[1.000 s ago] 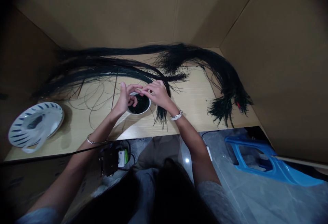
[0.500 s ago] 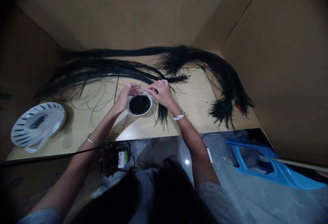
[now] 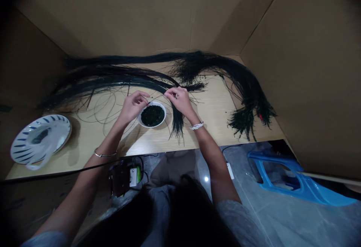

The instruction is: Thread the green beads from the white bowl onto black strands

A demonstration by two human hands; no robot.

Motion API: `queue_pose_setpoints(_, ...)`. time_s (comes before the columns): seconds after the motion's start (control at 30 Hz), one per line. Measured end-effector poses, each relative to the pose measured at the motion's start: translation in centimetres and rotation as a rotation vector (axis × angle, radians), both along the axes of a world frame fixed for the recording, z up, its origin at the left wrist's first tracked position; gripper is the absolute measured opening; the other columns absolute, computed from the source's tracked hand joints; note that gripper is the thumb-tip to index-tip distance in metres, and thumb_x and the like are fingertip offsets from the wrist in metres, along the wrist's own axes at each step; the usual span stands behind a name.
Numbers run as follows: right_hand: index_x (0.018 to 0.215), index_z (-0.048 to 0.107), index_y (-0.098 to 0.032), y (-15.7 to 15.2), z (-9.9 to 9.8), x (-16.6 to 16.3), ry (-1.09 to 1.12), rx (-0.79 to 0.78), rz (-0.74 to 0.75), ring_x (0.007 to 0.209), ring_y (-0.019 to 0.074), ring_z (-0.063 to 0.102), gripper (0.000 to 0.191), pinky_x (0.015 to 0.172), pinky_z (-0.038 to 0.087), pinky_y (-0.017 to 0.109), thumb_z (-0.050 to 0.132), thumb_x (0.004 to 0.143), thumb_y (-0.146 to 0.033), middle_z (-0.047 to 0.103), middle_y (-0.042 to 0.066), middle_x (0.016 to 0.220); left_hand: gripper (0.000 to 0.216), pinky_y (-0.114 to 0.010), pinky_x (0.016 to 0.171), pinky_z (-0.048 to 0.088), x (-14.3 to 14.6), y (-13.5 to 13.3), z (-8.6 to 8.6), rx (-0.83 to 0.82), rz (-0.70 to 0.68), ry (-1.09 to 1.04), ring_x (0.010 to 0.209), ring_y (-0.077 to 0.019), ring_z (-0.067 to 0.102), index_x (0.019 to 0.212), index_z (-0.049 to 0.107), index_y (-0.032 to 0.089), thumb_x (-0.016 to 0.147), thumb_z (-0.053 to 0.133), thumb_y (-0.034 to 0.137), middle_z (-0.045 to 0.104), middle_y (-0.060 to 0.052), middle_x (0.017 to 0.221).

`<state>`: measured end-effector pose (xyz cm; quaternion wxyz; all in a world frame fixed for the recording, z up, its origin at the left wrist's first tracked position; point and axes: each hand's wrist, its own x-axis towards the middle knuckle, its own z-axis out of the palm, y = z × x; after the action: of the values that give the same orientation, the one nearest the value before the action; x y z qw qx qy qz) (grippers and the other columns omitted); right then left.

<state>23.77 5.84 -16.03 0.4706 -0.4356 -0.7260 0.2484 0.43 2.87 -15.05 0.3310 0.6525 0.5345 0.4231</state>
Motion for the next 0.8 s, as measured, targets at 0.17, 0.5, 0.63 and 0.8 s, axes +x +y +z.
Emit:
queue_pose_setpoints(0.17,0.082,0.076,-0.022,0.09,-0.18,0.01,0.025,-0.007,-0.022,0.078,0.019,0.062,0.016,0.085,0.047,0.035,0.071,0.092,-0.033,0.076,0.001,0.082,0.028,-0.029,0.069,0.048,0.19,-0.04,0.48,-0.029,-0.057,-0.087,0.07,-0.0166,0.066,0.1,0.069,0.016,0.072,0.066,0.016,0.069,0.001,0.071)
queue_pose_setpoints(0.5,0.083,0.075,-0.021,0.04,-0.18,-0.07,-0.039,0.019,-0.009,0.078,0.0186,0.062,0.016,0.085,0.046,0.035,0.07,0.095,-0.031,0.076,0.001,0.082,0.029,-0.028,0.065,0.052,0.28,0.2,-0.05,-0.104,-0.134,-0.289,0.064,-0.0136,0.063,0.101,0.065,0.017,0.073,0.072,0.018,0.069,0.0,0.073)
queue_pose_setpoints(0.63,0.083,0.075,-0.021,0.1,-0.51,-0.29,-0.086,0.053,0.029,0.075,0.0175,0.062,0.013,0.087,0.044,0.036,0.072,0.094,-0.028,0.077,0.0,0.084,0.028,-0.027,0.066,0.051,0.5,0.14,-0.19,-0.089,-0.132,-0.288,0.067,-0.0137,0.063,0.101,0.065,0.017,0.074,0.072,0.018,0.069,0.0,0.073)
queue_pose_setpoints(0.8,0.083,0.076,-0.02,-0.09,-0.79,-0.74,-0.11,0.051,0.078,0.075,0.0177,0.061,0.012,0.085,0.042,0.035,0.074,0.092,-0.026,0.077,0.0,0.082,0.027,-0.027,0.069,0.05,0.76,-0.03,-0.28,-0.075,-0.119,-0.252,0.068,-0.0136,0.064,0.102,0.067,0.016,0.077,0.073,0.022,0.069,-0.001,0.075)
